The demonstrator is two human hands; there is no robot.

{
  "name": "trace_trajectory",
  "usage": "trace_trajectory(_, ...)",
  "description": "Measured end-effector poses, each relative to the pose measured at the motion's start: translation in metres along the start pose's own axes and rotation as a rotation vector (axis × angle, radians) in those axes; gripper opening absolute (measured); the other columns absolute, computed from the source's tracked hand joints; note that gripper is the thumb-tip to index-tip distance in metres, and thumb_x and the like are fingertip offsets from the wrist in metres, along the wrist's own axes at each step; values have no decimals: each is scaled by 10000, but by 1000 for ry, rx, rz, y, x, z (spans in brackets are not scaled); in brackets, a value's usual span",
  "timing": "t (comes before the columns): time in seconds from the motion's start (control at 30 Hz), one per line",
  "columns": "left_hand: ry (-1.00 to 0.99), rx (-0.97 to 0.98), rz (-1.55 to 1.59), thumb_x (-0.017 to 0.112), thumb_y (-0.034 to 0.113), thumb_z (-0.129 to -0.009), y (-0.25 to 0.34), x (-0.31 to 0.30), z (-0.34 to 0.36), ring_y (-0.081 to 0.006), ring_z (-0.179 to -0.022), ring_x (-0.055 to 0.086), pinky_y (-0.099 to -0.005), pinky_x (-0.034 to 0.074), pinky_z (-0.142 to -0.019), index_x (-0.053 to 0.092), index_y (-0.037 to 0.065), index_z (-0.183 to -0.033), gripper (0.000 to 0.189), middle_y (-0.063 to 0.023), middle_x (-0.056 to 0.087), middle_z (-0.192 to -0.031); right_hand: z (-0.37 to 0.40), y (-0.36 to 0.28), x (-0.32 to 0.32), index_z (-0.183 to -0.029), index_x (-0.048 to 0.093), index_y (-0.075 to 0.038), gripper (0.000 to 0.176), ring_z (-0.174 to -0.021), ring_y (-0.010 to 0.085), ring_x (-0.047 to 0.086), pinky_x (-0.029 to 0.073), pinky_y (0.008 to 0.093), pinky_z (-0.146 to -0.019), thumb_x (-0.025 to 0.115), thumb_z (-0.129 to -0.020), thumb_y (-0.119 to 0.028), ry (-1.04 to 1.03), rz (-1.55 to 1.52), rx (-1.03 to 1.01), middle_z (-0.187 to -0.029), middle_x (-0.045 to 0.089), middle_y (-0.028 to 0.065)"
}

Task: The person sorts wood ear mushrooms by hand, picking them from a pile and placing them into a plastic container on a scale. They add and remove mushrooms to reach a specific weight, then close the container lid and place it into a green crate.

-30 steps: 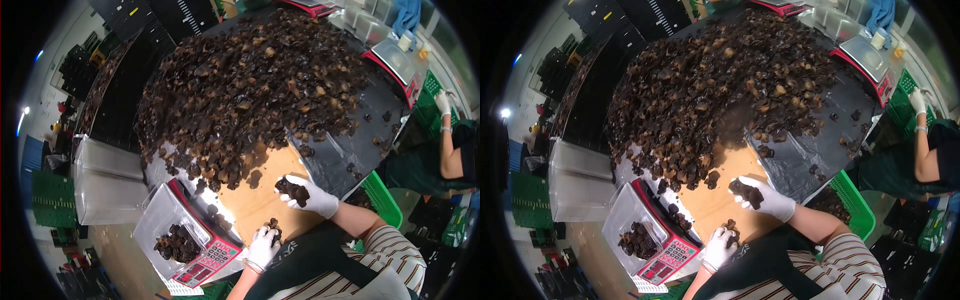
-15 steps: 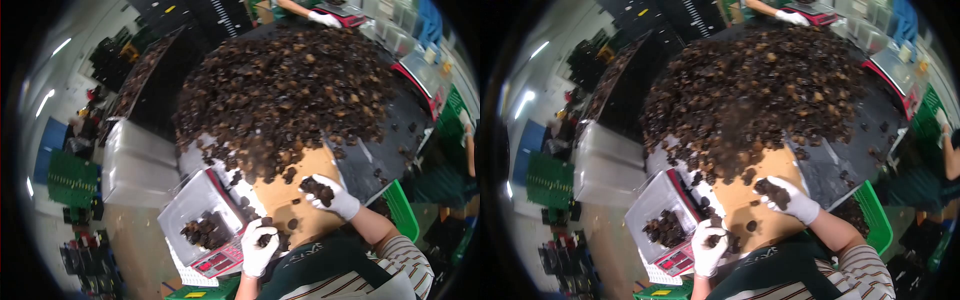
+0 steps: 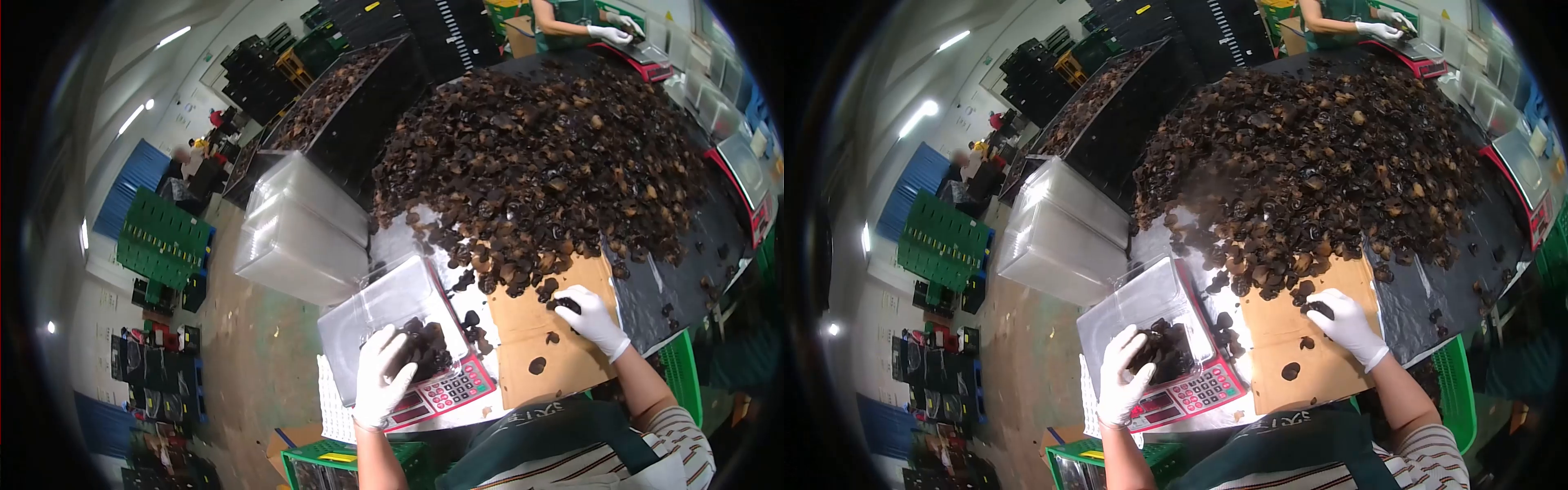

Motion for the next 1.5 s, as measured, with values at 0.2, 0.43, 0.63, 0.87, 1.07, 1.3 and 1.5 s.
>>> trace_trajectory(0.2,356,-299,333,539,-82,-865,-49,-29,21,-199,-1128,548,-335,469,-968,559,25,-1252,403,-110,452,-1412,-9,-15,2,-915,647,-47,120,-827,290,640,510,354,-710,662,-802,-84,-13,113,-52,-933,641,95)
trace_trajectory(0.43,187,-192,115,708,106,-788,-48,-33,16,-283,-1179,544,-386,384,-1048,596,33,-1222,455,-150,591,-1246,-30,-22,23,-880,599,-22,74,-862,327,587,469,395,-768,616,-821,-62,-181,146,-133,-900,607,120)
trace_trajectory(0.63,66,-81,-12,743,189,-763,-32,30,4,-385,-1250,428,-452,342,-1068,579,41,-1213,501,-218,442,-1349,-65,-107,47,-940,606,-3,108,-960,285,604,475,355,-859,627,-838,-31,-210,-274,-147,-1013,608,144)
trace_trajectory(0.87,166,-163,140,614,57,-735,-21,48,1,-402,-1240,426,-459,336,-1071,521,20,-1198,473,-259,396,-1357,-60,-174,140,-1274,517,-43,409,-1202,361,480,357,469,-1047,581,-893,-178,-437,0,-621,-1303,502,177)
trace_trajectory(1.07,301,-236,371,605,-9,-700,-34,33,14,-342,-1308,384,-430,274,-1122,456,9,-1282,602,-200,360,-1410,-72,-163,102,-1270,535,-44,453,-1243,326,464,329,426,-1078,641,-862,-210,-530,-407,-364,-1348,503,159)
trace_trajectory(1.3,489,-266,327,594,29,-829,-53,-3,20,-303,-1309,399,-415,273,-1119,519,27,-1266,443,-169,435,-1380,-58,-107,65,-1051,659,-33,240,-1045,276,576,425,385,-943,659,-828,-122,-357,-292,-83,-1073,642,115)
trace_trajectory(1.5,73,99,-181,672,118,-794,19,22,-16,-369,-1240,465,-470,329,-1083,598,56,-1202,419,-178,503,-1334,-67,-157,96,-1012,655,-40,301,-1146,316,494,334,465,-1030,647,-795,-248,-313,216,-523,-1137,587,144)
Point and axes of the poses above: each hand's wrist, its own z-axis away from the middle knuckle, its own x-axis out of the palm, y = z × x, the point moved 5 cm from there along -z, towards the middle knuckle
